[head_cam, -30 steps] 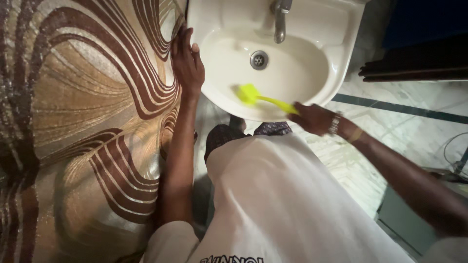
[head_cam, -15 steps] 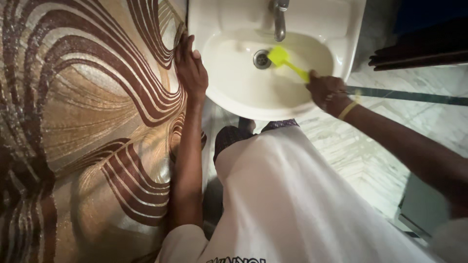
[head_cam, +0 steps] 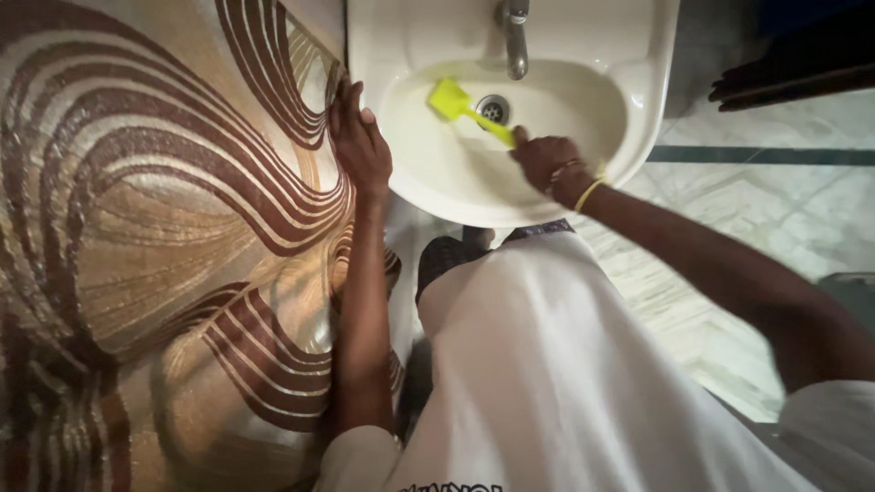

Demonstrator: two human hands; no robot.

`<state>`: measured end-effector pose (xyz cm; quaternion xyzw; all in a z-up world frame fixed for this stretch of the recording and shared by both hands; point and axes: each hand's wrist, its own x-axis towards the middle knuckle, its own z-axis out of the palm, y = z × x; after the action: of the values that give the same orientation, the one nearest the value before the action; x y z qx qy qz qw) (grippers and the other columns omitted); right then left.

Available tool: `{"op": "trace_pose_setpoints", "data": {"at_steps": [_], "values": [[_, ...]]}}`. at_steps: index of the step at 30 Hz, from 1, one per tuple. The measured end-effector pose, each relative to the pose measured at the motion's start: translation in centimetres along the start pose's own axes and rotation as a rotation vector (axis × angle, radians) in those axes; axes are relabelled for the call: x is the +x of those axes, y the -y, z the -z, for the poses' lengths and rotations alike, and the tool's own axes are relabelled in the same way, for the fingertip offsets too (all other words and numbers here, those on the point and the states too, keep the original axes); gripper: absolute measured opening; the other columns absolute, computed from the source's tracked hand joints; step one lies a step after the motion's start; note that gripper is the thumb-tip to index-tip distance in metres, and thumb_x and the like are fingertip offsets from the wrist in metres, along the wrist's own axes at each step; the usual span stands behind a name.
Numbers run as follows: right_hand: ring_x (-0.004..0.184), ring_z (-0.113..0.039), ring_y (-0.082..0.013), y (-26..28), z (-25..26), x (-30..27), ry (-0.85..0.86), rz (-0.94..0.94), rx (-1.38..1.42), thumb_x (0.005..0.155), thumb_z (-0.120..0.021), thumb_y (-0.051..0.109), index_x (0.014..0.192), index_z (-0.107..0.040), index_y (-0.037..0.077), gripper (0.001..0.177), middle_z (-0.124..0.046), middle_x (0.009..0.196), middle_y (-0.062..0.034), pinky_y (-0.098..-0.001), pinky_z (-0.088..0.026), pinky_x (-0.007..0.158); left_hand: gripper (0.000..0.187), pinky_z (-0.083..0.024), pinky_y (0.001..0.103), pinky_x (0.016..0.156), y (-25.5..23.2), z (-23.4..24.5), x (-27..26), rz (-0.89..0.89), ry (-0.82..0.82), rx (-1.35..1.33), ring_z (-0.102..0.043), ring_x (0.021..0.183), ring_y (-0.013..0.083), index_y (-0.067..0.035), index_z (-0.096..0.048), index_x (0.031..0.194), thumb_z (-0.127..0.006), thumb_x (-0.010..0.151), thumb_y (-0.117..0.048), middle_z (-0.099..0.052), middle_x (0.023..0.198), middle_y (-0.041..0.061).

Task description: The person cleans the interior of a white pedestal sink using a yellow sponge brush. They scrub the bowl, the drain area, and the sides of the sink.

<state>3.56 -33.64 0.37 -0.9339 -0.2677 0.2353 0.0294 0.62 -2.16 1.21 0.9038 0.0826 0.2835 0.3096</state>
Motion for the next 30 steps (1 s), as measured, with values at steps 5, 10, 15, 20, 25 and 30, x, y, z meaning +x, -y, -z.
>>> {"op": "trace_pose_setpoints", "data": {"at_steps": [5,10,15,20,25,30], "values": [[0.074,-0.074,-0.0361,-5.9,2.6,-6.5,0.088,-0.128,-0.138,0.107,-0.049,0.036,0.118,-0.052,0.002,0.036,-0.073,0.079,-0.0176,-0.0495,-0.059,0.062,0.058,-0.04,0.051,0.122,0.2,-0.1,0.3,0.001,0.014,0.008,-0.055,0.14,0.039,-0.002,-0.062,0.137,-0.024,0.117,-0.04,-0.059,0.147,0.019],[0.071,-0.074,-0.0339,-2.2,1.3,-8.6,0.287,0.313,-0.195,0.099,-0.051,0.03,0.114,-0.061,0.021,0.02,-0.061,0.112,-0.0227,-0.0497,-0.061,0.058,0.058,-0.043,0.05,0.119,0.0,-0.1,0.2,0.023,0.017,-0.003,-0.056,0.138,0.0392,-0.003,-0.063,0.136,-0.025,0.116,-0.042,-0.06,0.146,0.018],[0.07,-0.073,-0.0392,1.6,0.5,-4.0,0.056,0.006,-0.005,0.111,-0.044,0.036,0.117,-0.051,0.002,0.035,-0.073,0.076,-0.0182,-0.0508,-0.059,0.064,0.058,-0.043,0.05,0.119,-0.4,0.0,0.1,-0.003,0.027,0.0,-0.056,0.139,0.0398,-0.003,-0.062,0.137,-0.025,0.117,-0.042,-0.059,0.147,0.018],[0.071,-0.072,-0.0416,-3.4,2.4,-6.2,0.11,-0.188,0.05,0.108,-0.046,0.039,0.12,-0.049,0.004,0.037,-0.073,0.078,-0.0207,-0.0532,-0.058,0.062,0.06,-0.042,0.05,0.12,-0.2,-0.1,0.3,0.022,0.03,-0.002,-0.055,0.139,0.0394,-0.003,-0.062,0.136,-0.023,0.116,-0.044,-0.059,0.147,0.019],[0.069,-0.072,-0.0416,-1.3,0.8,-5.5,0.246,-0.108,0.054,0.104,-0.046,0.042,0.128,-0.044,0.004,0.045,-0.072,0.077,-0.0224,-0.0533,-0.058,0.061,0.06,-0.042,0.051,0.12,0.4,-0.1,0.1,0.016,0.024,0.006,-0.055,0.14,0.0389,-0.004,-0.063,0.137,-0.023,0.116,-0.044,-0.059,0.148,0.019],[0.074,-0.073,-0.0431,-2.5,0.1,-4.0,0.031,-0.171,-0.014,0.111,-0.042,0.04,0.136,-0.045,0.0,0.047,-0.073,0.08,-0.0217,-0.0537,-0.059,0.062,0.058,-0.043,0.05,0.12,1.3,-0.1,-0.3,0.016,-0.012,0.046,-0.054,0.14,0.0395,-0.004,-0.063,0.137,-0.025,0.116,-0.043,-0.059,0.148,0.019]]}}
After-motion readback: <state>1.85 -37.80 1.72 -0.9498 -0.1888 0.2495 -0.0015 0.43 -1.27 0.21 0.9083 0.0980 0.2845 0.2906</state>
